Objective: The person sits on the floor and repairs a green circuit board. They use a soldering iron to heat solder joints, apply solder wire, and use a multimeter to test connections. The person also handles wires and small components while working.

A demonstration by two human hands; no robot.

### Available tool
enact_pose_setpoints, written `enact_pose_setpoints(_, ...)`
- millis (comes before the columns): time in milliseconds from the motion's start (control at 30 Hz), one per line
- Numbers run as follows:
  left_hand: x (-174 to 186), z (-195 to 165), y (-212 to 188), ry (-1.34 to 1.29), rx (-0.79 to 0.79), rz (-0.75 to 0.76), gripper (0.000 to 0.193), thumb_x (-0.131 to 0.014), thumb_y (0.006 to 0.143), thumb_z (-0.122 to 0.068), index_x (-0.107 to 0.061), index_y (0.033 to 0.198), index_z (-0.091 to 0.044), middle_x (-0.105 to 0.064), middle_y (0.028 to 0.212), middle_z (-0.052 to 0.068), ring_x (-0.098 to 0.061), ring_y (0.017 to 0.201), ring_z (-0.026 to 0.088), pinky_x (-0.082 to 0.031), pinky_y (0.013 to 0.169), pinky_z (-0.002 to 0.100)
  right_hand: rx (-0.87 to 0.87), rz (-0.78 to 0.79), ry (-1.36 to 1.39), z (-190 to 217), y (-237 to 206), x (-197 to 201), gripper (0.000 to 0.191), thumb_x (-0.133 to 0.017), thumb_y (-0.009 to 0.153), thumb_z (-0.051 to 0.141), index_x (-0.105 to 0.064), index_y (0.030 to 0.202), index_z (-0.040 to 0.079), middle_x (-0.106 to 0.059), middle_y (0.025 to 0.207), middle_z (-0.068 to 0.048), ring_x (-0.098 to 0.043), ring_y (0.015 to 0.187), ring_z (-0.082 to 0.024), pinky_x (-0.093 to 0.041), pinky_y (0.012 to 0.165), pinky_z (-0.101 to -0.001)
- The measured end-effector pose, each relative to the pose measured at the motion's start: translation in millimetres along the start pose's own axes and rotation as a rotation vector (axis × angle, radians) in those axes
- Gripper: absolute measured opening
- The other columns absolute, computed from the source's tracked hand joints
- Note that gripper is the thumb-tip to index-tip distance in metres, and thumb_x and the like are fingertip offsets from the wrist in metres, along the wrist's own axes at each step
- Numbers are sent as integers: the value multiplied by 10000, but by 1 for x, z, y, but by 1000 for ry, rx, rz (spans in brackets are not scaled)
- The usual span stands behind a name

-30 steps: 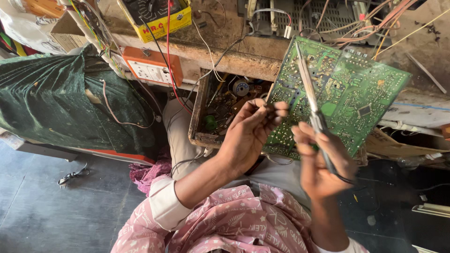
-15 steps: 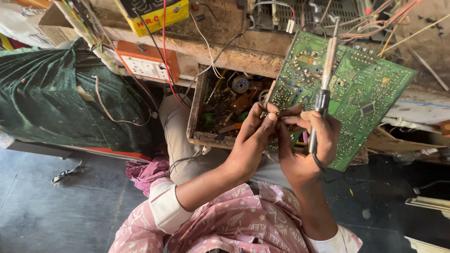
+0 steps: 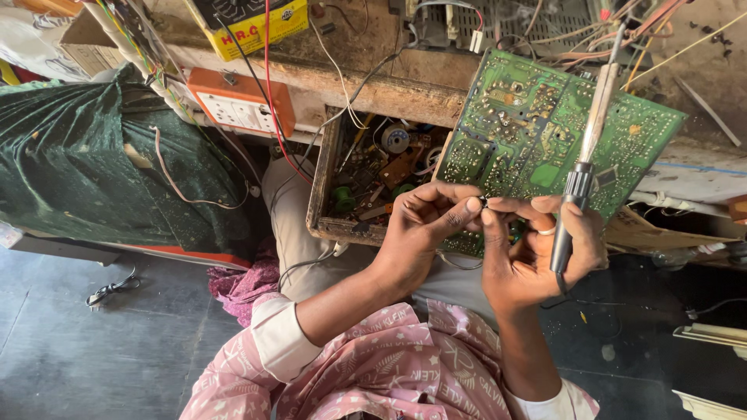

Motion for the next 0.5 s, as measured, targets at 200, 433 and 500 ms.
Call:
enact_pose_setpoints(200, 1, -3, 0, -11, 42, -5, 200, -719, 993, -70, -704, 1172, 17, -735, 1069, 48, -673, 981, 93, -558, 924, 276, -24, 1, 18, -4, -2, 1, 722, -779, 1020, -124, -289, 1498, 105, -477, 1331, -163, -724, 1033, -288, -662, 835, -308)
enact_pose_setpoints(433, 3, -6, 5, 15, 19, 14, 179, -746, 979, -47, -705, 1143, 10, -720, 1040, 33, -648, 981, 85, -531, 911, 263, -65, -18, 96, -4, -2, 0, 704, -787, 1023, -98, -293, 1478, 114, -504, 1334, -163, -735, 1032, -278, -653, 826, -293)
enact_pose_setpoints(500, 3, -7, 5, -9, 17, 37, 171, -750, 970, -53, -700, 1121, 10, -723, 1045, 29, -654, 990, 88, -535, 922, 266, -54, -14, 92, -5, -2, 1, 700, -777, 1015, -106, -299, 1475, 115, -503, 1327, -162, -733, 1023, -278, -649, 801, -288)
Point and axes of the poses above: each hand's wrist, its own y-axis towards the middle knuckle, its own x-axis out of the back of the hand, z = x × y, the point moved 4 cm from there along y, towards the middle knuckle
